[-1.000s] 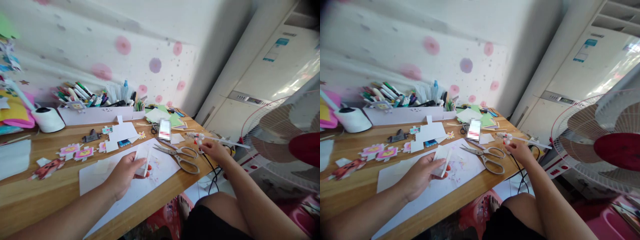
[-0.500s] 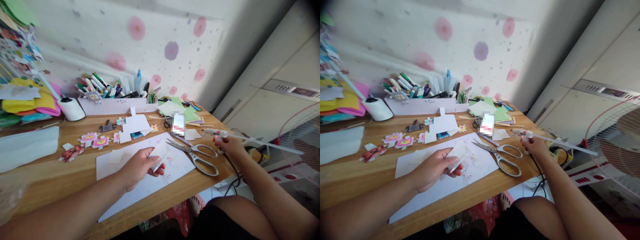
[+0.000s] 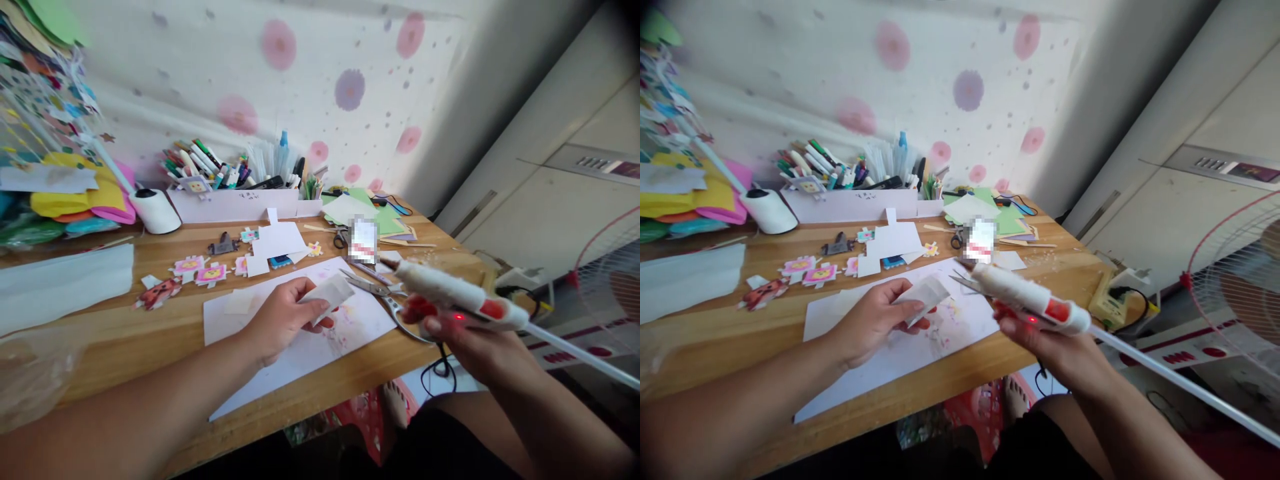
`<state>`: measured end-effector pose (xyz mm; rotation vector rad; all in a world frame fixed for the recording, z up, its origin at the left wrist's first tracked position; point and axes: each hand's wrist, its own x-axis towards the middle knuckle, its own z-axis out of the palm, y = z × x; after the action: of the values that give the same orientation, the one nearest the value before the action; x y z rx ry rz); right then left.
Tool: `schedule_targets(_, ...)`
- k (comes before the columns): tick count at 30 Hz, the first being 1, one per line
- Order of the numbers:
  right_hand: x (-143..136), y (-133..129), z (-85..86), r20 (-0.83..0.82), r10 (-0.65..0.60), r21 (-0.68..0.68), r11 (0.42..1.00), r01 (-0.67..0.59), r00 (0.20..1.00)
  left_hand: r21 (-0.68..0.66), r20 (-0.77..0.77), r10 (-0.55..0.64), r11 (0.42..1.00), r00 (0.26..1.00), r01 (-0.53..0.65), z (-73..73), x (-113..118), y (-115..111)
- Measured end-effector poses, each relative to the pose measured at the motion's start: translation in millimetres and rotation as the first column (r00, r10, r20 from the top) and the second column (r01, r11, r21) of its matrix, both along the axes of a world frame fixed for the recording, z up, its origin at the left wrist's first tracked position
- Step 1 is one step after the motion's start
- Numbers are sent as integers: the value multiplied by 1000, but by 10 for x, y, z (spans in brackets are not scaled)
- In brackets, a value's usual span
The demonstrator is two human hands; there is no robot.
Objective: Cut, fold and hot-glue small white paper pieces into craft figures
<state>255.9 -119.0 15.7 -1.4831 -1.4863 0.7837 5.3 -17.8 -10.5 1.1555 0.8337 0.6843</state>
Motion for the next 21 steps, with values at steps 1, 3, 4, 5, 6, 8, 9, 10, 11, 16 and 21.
schedule_targets(1, -57, -24, 11, 11, 79, -13, 997, -79, 997, -7, 7, 13, 1000, 1000, -13, -6, 1, 1)
schedule_targets(3, -164, -41, 51, 9, 176, 7, 984, -176, 984, 7, 14, 50, 999, 999, -50, -14, 3, 7)
schedule_targets(4, -214, -37, 73, 40, 193, 28, 980, -195, 980, 24, 20, 75, 997, 997, -75, -17, 4, 11)
schedule_targets(5, -262, -26, 92, 82, 196, 49, 979, -200, 977, 41, 29, 100, 994, 995, -101, -20, 5, 14)
schedule_targets(6, -307, -11, 106, 130, 199, 62, 976, -208, 971, 56, 41, 121, 991, 992, -123, -24, 6, 18)
schedule_targets(8, -387, 27, 112, 231, 213, 74, 969, -236, 949, 75, 54, 148, 986, 988, -151, -34, 11, 24)
schedule_targets(9, -423, 47, 105, 279, 225, 71, 965, -254, 933, 79, 53, 154, 984, 987, -158, -41, 13, 25)
schedule_targets(10, -456, 66, 93, 324, 237, 70, 960, -273, 916, 78, 49, 159, 984, 986, -163, -47, 15, 26)
schedule_targets(11, -487, 84, 77, 364, 243, 75, 955, -288, 899, 76, 44, 163, 983, 986, -166, -54, 17, 25)
schedule_targets(16, -611, 150, 11, 528, 196, 199, 917, -345, 826, 98, 33, 147, 984, 989, -150, -58, 10, 15)
schedule_targets(21, -655, 178, -4, 607, 162, 269, 880, -393, 778, 112, 52, 121, 986, 991, -126, -28, 1, 12)
